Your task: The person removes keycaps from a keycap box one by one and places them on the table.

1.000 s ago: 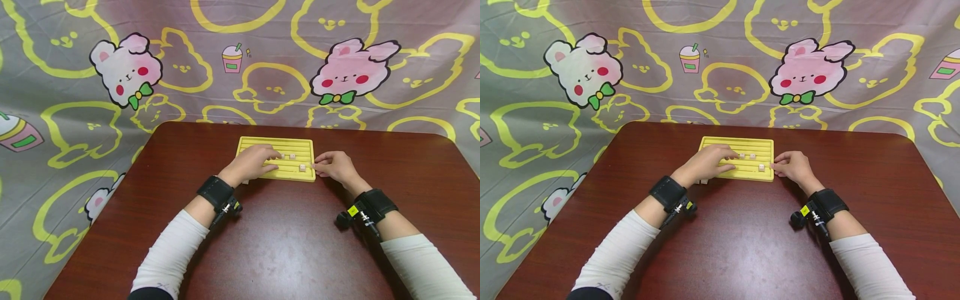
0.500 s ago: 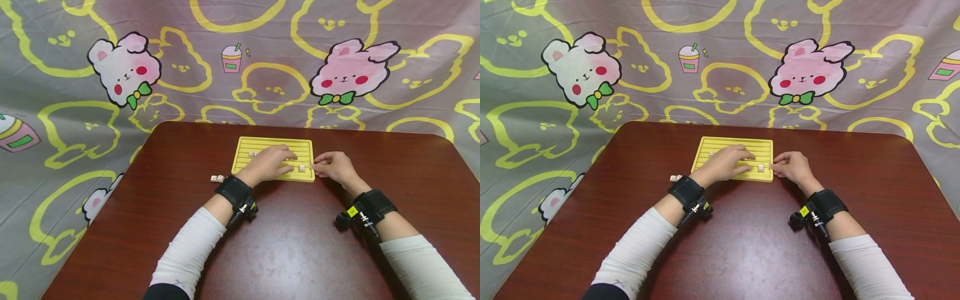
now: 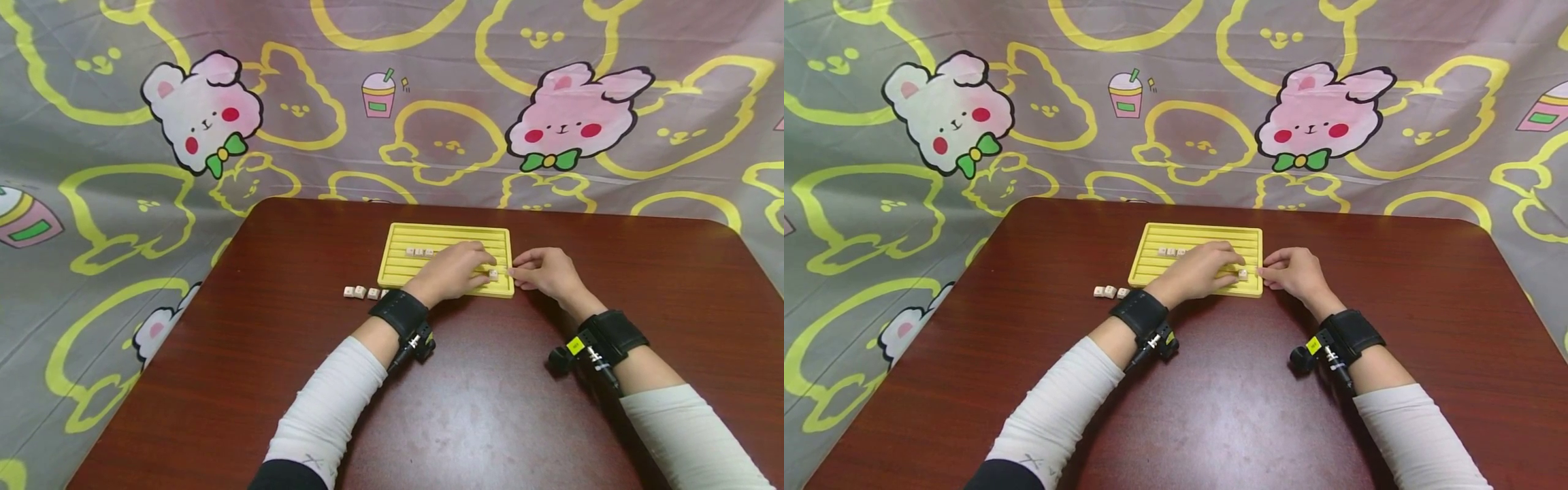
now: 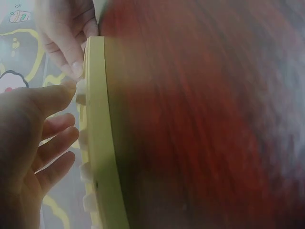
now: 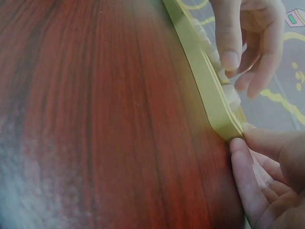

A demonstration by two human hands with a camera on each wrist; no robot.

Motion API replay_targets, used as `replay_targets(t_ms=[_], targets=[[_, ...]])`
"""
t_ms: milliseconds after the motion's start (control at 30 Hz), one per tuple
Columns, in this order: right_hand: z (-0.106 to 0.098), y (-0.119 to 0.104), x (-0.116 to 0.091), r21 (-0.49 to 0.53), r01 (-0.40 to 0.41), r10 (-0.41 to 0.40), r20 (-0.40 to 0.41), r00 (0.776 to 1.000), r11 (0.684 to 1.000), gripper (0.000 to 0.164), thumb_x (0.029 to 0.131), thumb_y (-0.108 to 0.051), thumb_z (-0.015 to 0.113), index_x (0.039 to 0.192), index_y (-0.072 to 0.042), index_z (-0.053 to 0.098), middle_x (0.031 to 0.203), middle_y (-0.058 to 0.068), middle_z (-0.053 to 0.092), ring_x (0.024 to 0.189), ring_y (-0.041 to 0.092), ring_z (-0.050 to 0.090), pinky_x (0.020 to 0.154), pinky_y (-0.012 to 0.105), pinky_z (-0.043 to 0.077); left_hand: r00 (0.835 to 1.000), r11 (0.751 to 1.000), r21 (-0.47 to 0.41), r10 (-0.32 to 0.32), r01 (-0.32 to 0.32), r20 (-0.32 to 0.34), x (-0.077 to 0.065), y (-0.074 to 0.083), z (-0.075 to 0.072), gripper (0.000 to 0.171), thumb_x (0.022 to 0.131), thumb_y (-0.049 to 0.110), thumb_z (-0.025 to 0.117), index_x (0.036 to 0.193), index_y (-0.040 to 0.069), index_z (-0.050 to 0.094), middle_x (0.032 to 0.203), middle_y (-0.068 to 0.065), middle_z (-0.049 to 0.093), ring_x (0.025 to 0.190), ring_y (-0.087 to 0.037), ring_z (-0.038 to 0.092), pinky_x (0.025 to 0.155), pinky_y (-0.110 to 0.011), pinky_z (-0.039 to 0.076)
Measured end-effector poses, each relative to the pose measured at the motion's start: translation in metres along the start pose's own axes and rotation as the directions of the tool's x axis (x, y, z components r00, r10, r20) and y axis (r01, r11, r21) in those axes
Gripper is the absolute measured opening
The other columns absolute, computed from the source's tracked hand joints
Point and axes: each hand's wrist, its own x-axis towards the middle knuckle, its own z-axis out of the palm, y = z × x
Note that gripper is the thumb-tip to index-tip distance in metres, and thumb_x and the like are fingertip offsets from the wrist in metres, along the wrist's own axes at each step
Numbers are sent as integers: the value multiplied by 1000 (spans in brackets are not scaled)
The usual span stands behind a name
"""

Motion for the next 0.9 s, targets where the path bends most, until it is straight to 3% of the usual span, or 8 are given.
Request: replay_targets(t_ms=[900], targets=[[0, 1, 2, 13, -10, 10, 1, 1000, 1000, 33, 91, -12, 70, 115, 9, 63, 101, 21, 73, 69, 5, 68, 66, 26, 60, 998, 998, 22, -52, 51, 36, 11, 10, 5, 27, 100, 28, 58, 123, 18, 69, 114, 2, 66, 100, -10, 61, 88, -27, 51]])
